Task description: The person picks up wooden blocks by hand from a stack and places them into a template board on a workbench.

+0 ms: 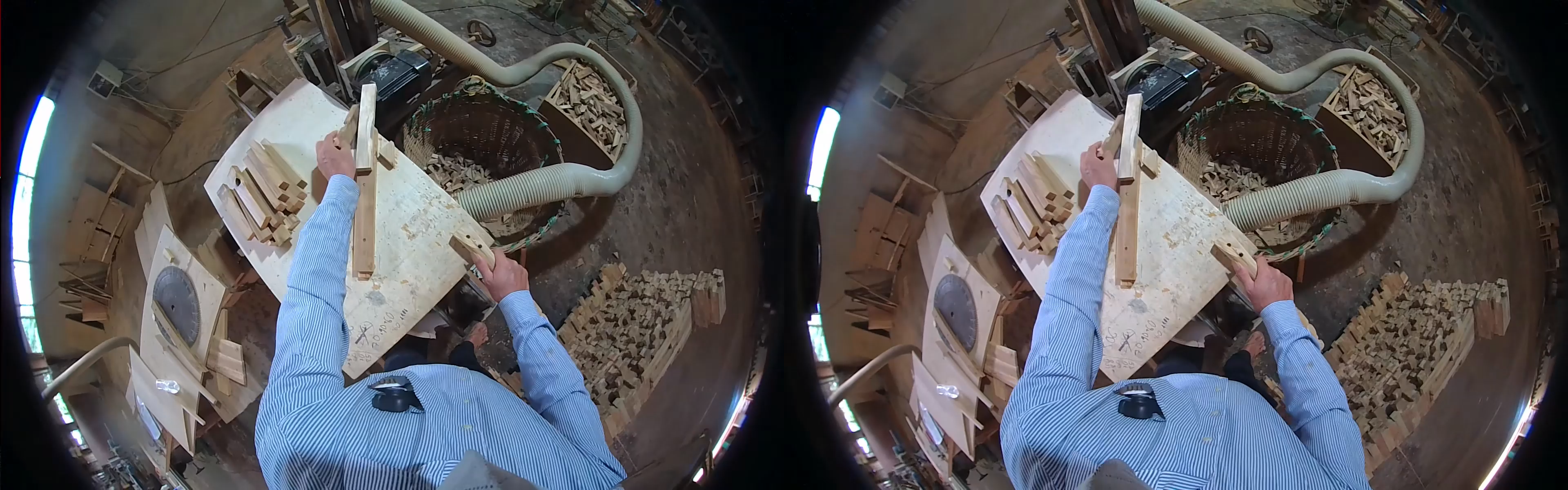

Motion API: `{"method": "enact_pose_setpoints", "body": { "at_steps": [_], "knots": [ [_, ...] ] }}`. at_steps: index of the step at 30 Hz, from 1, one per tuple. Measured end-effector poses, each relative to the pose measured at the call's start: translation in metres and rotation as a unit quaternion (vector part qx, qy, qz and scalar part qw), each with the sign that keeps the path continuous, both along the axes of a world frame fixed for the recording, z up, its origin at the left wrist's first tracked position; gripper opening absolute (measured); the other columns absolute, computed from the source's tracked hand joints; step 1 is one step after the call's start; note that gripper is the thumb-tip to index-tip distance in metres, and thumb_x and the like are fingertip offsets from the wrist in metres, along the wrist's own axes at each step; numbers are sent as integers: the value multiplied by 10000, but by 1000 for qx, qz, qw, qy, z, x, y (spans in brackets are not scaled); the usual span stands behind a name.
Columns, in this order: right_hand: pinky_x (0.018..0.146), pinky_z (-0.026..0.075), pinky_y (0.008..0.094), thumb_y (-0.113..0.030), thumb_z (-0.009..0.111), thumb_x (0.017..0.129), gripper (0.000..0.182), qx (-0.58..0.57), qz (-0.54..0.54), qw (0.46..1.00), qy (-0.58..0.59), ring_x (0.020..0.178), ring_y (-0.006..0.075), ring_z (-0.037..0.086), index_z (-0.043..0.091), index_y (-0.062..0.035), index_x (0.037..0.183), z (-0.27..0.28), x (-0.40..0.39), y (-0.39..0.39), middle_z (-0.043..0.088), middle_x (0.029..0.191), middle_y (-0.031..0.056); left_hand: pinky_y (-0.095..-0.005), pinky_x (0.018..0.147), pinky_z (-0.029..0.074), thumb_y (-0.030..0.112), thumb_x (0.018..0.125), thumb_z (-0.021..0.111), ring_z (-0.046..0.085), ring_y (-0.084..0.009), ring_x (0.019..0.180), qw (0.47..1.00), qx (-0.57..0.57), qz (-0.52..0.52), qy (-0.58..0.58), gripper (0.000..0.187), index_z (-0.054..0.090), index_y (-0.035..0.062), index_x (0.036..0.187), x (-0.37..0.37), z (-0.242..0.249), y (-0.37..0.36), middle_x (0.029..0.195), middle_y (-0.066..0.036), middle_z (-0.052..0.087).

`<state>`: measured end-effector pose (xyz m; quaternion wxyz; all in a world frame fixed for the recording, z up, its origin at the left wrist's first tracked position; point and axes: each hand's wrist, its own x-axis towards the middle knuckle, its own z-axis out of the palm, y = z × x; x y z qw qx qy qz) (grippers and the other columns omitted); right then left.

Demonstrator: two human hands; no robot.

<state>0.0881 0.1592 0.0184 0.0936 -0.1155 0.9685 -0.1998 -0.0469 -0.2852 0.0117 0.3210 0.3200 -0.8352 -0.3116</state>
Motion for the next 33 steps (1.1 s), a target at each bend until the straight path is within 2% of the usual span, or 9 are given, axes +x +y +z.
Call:
{"method": "enact_pose_setpoints", "body": {
  "at_steps": [2,7,9,10,13,20,24,26,33],
  "knots": [
    [766,592,529,-634,560,1017,605,7,1,1000,13,834,421,756,648,-35,1005,-1,0,1,758,879,239,-474,942,555,77,936,658,638,-372,1091,984,-176,-18,-18,326,704,71,1259,14,14,4,1116,-163,611],
    [738,591,537,-627,567,1016,594,5,8,1000,-5,804,428,752,629,-38,975,12,1,1,753,859,241,-471,960,549,142,961,664,631,-371,1115,957,-231,-135,-110,325,689,65,1276,39,6,1,1161,-169,615],
    [733,590,540,-626,572,1015,591,4,5,1000,-12,797,430,751,622,-39,964,14,0,3,750,853,242,-465,980,539,218,966,691,636,-367,1112,995,-69,-66,-35,378,679,56,1309,41,-2,5,1198,-183,625],
    [733,590,538,-622,577,1014,586,4,5,1000,-10,797,431,751,617,-39,958,14,1,3,749,853,245,-453,998,526,284,962,716,641,-361,1126,996,-48,-41,-62,421,688,44,1307,42,-3,3,1199,-198,640],
    [732,591,536,-615,586,1013,577,7,11,1000,-12,797,429,751,610,-42,948,15,-3,1,749,854,246,-447,997,522,303,967,714,642,-354,1144,989,34,-56,-133,409,707,40,1280,28,-6,-4,1166,-192,651],
    [731,595,526,-607,595,1014,566,18,4,999,-28,792,417,756,600,-47,932,18,-3,1,753,850,239,-447,959,551,292,941,755,711,-349,1024,989,117,-28,-87,314,803,64,1151,-12,-9,-11,1084,-214,722],
    [723,594,519,-591,607,1013,548,13,7,999,-34,782,412,756,596,-50,929,21,-4,1,754,841,231,-441,939,568,271,931,762,729,-344,995,992,94,-24,-82,294,813,62,1131,-39,-29,-26,1070,-203,754],
    [716,593,517,-575,616,1012,530,19,8,999,-38,775,413,754,594,-52,930,20,-4,1,755,835,226,-381,867,594,262,937,770,767,-263,904,995,58,-16,-83,307,809,34,1139,-41,-22,-23,995,-147,810],
    [741,582,529,-549,629,1008,509,15,13,999,-39,767,420,748,588,-48,929,16,-6,1,754,837,234,-370,858,595,270,941,767,766,-260,897,991,99,-14,-86,310,809,39,1143,-51,-18,-25,1001,-148,809]
  ]
}}
